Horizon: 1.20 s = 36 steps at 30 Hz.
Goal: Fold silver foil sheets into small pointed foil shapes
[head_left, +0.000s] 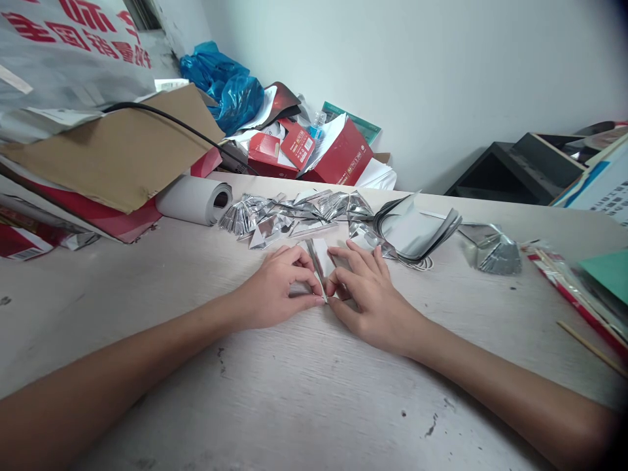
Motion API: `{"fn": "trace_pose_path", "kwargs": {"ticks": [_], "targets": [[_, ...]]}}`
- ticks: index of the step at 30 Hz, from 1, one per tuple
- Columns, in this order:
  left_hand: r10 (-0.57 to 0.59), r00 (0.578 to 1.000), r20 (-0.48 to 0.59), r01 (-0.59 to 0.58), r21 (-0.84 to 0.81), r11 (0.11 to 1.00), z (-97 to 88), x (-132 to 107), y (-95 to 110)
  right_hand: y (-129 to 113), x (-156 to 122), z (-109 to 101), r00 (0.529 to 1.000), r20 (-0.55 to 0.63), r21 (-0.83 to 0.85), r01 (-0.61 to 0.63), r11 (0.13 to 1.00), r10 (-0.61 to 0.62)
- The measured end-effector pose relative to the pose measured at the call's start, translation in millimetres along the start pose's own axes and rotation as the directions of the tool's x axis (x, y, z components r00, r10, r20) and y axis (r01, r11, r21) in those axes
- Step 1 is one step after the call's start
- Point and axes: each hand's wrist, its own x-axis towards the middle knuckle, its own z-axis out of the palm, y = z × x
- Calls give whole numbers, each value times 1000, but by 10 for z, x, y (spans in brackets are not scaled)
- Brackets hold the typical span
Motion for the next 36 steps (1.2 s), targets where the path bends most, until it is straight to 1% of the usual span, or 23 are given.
{"fn": "trace_pose_path", "kwargs": {"ticks": [10, 15, 20, 22, 25, 27, 31, 36], "targets": [[-53, 999, 4, 53, 54, 997, -3, -10, 41, 1, 4, -9, 999, 40, 9, -15, 1000, 15], [-102, 995, -8, 102, 87, 991, 6, -6, 46, 6, 5, -18, 998, 56, 9, -7, 1000, 7], [-146, 989, -4, 146, 93, 985, 12, 10, 84, -2, -11, -3, 999, 41, -28, 0, 1000, 1], [-180, 983, -23, 182, 97, 979, 24, 8, 116, -5, -13, 3, 999, 39, -43, 4, 999, -2], [-261, 963, -64, 267, 111, 957, 59, -13, 174, -6, -7, 5, 999, 46, -53, 9, 999, -6], [-293, 953, -81, 301, 130, 945, 86, -31, 208, -7, -1, 4, 999, 48, -55, 7, 998, -5], [-306, 947, -95, 318, 154, 936, 123, -49, 240, -14, -4, -1, 999, 36, -64, 19, 998, -17], [-282, 953, -113, 298, 174, 938, 154, -55, 236, -29, -8, -3, 999, 40, -83, 26, 996, -23]]}}
